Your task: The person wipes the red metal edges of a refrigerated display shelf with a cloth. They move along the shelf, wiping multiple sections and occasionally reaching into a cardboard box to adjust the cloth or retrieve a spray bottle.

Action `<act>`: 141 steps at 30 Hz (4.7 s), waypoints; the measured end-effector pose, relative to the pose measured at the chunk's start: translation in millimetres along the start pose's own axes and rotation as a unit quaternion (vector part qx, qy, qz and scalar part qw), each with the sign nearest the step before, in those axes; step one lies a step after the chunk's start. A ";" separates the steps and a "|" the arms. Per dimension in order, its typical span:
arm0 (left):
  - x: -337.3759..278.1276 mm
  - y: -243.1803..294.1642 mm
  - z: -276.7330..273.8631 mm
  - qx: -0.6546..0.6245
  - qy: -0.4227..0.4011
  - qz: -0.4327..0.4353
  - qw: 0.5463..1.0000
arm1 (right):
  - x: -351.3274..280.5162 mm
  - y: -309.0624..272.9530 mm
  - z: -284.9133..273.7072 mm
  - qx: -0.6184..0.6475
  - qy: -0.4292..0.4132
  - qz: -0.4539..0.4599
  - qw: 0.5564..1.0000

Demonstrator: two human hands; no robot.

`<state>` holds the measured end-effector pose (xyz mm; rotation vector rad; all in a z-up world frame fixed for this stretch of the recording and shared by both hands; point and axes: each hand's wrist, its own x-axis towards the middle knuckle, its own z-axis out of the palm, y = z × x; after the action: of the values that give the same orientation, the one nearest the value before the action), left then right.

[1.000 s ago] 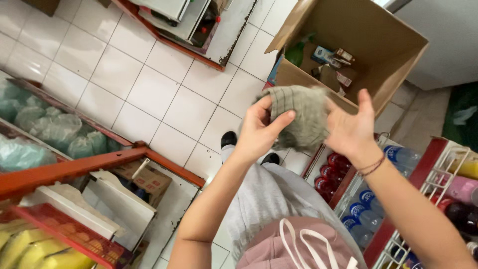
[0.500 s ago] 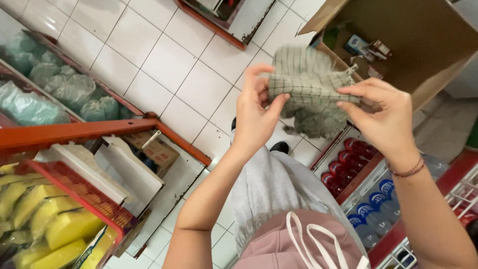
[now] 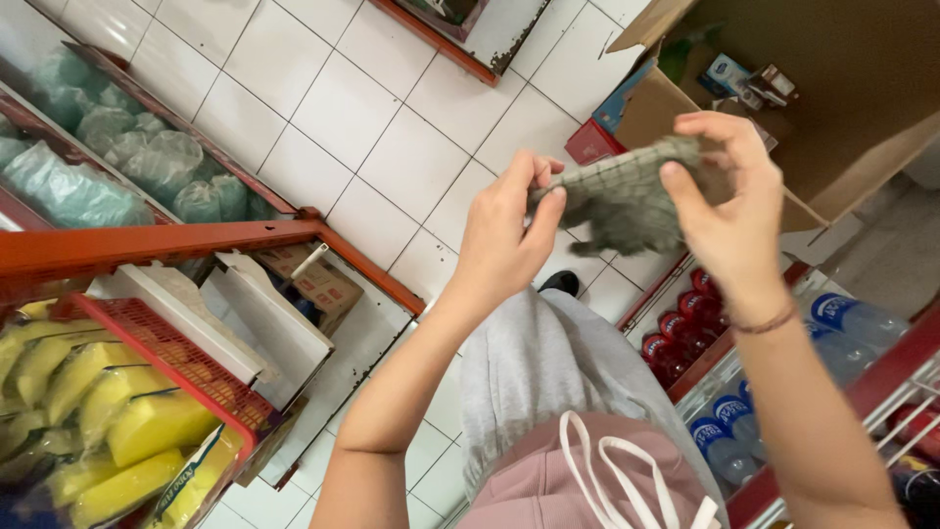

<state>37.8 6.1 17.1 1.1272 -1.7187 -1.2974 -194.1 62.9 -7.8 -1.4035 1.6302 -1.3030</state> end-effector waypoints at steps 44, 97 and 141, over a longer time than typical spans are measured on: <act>26.1 -38.4 136.2 -0.519 -0.051 -0.094 0.848 | -19.6 29.2 -32.9 0.493 0.162 0.307 0.798; -27.3 379.9 461.8 -0.386 -0.300 0.652 0.580 | -217.9 -202.0 -175.2 -0.567 0.721 0.159 0.366; -135.3 351.8 431.0 -0.365 -0.267 0.825 0.338 | -318.0 -257.4 -207.7 -0.740 0.601 0.123 0.277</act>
<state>-377.5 329.3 242.7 -1.5898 -1.1856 -0.5769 -213.1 438.7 254.7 -0.0149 4.4674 0.2181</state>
